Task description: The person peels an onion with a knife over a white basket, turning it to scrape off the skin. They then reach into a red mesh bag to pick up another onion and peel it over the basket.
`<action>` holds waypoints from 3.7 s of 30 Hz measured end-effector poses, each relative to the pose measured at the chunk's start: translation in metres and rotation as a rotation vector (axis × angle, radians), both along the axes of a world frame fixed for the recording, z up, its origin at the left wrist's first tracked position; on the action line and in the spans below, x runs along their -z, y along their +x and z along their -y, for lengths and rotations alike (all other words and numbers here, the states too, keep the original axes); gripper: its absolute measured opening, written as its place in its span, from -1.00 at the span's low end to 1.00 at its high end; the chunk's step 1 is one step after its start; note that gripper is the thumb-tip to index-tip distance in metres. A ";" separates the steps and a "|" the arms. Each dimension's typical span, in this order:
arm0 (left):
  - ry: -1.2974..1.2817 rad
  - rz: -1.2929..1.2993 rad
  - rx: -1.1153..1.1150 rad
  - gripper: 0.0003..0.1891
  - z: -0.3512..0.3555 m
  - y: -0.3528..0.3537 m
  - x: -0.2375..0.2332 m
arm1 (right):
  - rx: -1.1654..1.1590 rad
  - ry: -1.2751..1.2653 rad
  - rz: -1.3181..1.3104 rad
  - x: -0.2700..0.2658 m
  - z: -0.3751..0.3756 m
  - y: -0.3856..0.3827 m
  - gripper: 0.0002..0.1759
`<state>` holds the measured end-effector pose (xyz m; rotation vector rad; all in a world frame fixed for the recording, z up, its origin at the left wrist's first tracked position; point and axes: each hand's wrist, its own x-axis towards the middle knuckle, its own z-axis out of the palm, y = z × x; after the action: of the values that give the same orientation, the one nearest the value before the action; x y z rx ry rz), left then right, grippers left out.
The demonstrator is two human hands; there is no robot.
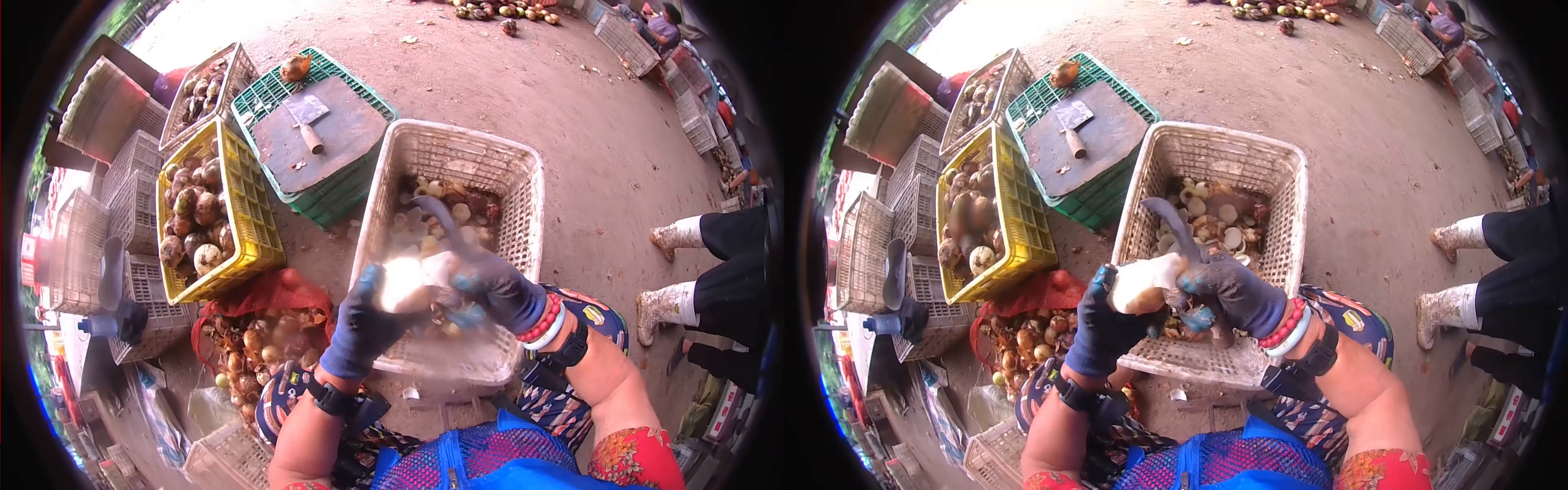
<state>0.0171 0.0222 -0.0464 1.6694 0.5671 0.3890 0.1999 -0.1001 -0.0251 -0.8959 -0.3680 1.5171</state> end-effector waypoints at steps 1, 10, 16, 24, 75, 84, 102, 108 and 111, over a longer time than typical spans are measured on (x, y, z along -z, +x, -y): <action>-0.013 -0.031 -0.011 -0.31 -0.002 -0.001 0.003 | 0.018 0.018 -0.041 -0.007 0.005 0.002 -0.69; -0.864 0.216 -0.278 -0.40 -0.008 0.008 -0.020 | 0.109 -0.075 1.294 -0.002 -0.004 0.002 -0.50; -0.493 0.131 -0.262 -0.60 0.014 0.017 -0.019 | 0.170 0.183 1.301 -0.015 -0.008 -0.026 -0.52; -0.648 0.125 -0.305 -0.54 0.021 0.019 -0.015 | 0.156 0.095 1.264 -0.008 -0.002 -0.028 -0.60; -1.100 0.358 -0.337 -0.51 0.006 0.016 0.006 | 0.503 0.097 1.345 0.009 -0.017 -0.026 -0.72; -0.961 0.232 -0.236 -0.51 0.018 0.010 0.003 | 0.399 0.072 1.594 0.006 -0.016 -0.026 -0.82; -0.773 0.092 -0.051 -0.29 -0.007 -0.005 -0.028 | -0.188 -0.224 0.663 -0.014 -0.016 0.013 -0.60; -0.823 -0.023 0.082 -0.33 -0.005 -0.003 -0.064 | -0.472 -0.193 0.539 0.002 -0.001 0.025 -0.51; -0.663 0.051 0.194 -0.51 -0.008 -0.011 -0.009 | -0.415 -0.124 0.540 -0.028 -0.010 0.006 -0.31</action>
<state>0.0059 0.0304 -0.0373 1.0578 0.4273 0.0805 0.2062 -0.0900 0.0030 -1.3929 -0.9029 1.6663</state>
